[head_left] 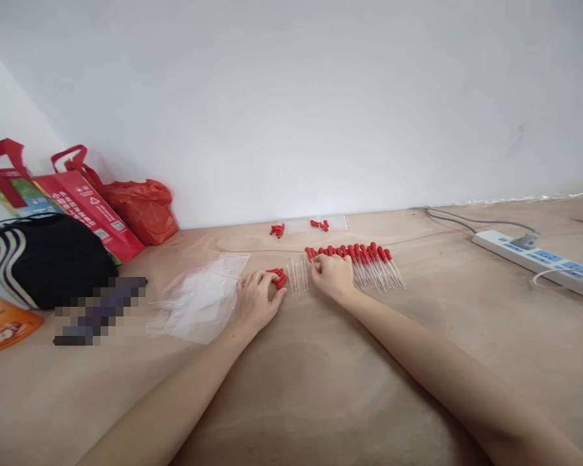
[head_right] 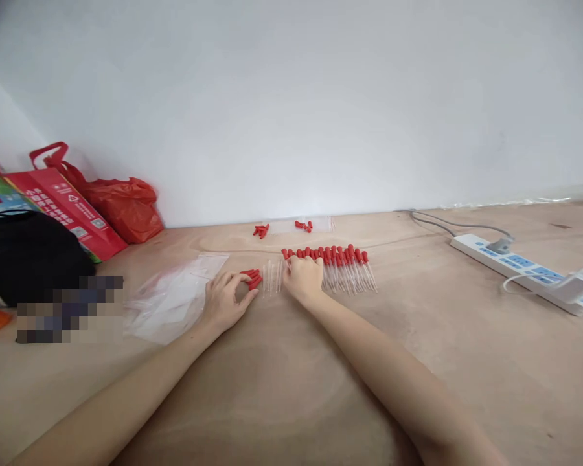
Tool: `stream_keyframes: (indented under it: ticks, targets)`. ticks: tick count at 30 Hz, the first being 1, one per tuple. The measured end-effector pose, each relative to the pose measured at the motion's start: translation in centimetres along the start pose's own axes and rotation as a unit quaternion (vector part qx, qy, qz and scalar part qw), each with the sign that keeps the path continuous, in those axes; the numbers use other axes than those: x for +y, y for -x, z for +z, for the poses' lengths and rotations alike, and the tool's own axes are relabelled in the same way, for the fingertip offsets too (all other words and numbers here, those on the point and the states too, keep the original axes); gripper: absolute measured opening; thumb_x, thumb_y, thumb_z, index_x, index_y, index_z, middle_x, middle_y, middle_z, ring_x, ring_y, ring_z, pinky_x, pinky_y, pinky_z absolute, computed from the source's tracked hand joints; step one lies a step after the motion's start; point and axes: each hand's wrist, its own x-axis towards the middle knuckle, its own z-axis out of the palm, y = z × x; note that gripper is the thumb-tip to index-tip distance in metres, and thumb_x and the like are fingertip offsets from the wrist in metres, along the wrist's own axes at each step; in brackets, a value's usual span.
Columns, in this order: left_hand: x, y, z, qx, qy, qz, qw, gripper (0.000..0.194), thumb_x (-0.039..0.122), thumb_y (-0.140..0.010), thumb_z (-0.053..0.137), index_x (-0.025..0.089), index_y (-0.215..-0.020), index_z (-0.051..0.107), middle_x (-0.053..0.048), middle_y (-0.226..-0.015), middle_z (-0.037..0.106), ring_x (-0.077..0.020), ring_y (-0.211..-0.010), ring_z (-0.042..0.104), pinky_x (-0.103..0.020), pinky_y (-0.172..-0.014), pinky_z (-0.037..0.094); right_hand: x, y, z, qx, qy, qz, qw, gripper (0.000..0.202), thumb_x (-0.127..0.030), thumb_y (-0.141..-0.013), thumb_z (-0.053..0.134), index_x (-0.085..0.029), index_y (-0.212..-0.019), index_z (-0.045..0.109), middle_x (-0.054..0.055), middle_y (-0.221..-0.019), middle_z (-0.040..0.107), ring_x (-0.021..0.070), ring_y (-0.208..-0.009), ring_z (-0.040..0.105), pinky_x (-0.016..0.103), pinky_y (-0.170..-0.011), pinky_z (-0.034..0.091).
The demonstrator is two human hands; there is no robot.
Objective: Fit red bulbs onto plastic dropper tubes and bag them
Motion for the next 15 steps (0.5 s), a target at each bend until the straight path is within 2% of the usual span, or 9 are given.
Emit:
stream_keyframes:
  ticks: [4,9,15]
  targets:
    - [0.1,-0.1,0.1,-0.021,-0.001,0.000,1.000,0.013,0.029,-0.074,0.058,0.021,-0.084,0.056,-0.002,-0.089,0.063,-0.0230,-0.088,0.054,-0.037,-0.080,0.032,-1.2,-0.8,1.1,-0.015,0.027,0.012,0.999,0.023,-0.025,-0.077,0.043,-0.016,-0.092,0.057,0.008,-0.076,0.065,0.0206,-0.078,0.057,0.033,-0.073,0.022]
    - [0.0,-0.2,0.4,-0.035,0.017,-0.013,0.999,0.010,0.026,-0.074,0.058,0.020,-0.081,0.055,-0.001,-0.083,0.065,-0.0218,-0.083,0.057,-0.036,-0.078,0.032,-1.4,-1.3,1.5,-0.048,0.040,0.026,0.998,0.020,-0.024,-0.076,0.043,-0.016,-0.088,0.057,0.009,-0.079,0.066,0.0211,-0.080,0.058,0.034,-0.074,0.022]
    - [-0.1,-0.3,0.7,-0.044,0.026,-0.018,0.999,0.004,0.022,-0.075,0.056,0.020,-0.078,0.054,0.000,-0.078,0.066,-0.0197,-0.077,0.060,-0.036,-0.076,0.033,-1.7,-1.3,1.7,-0.057,0.042,0.030,0.997,0.022,-0.026,-0.079,0.040,-0.016,-0.086,0.059,0.010,-0.080,0.066,0.0207,-0.079,0.059,0.035,-0.075,0.022]
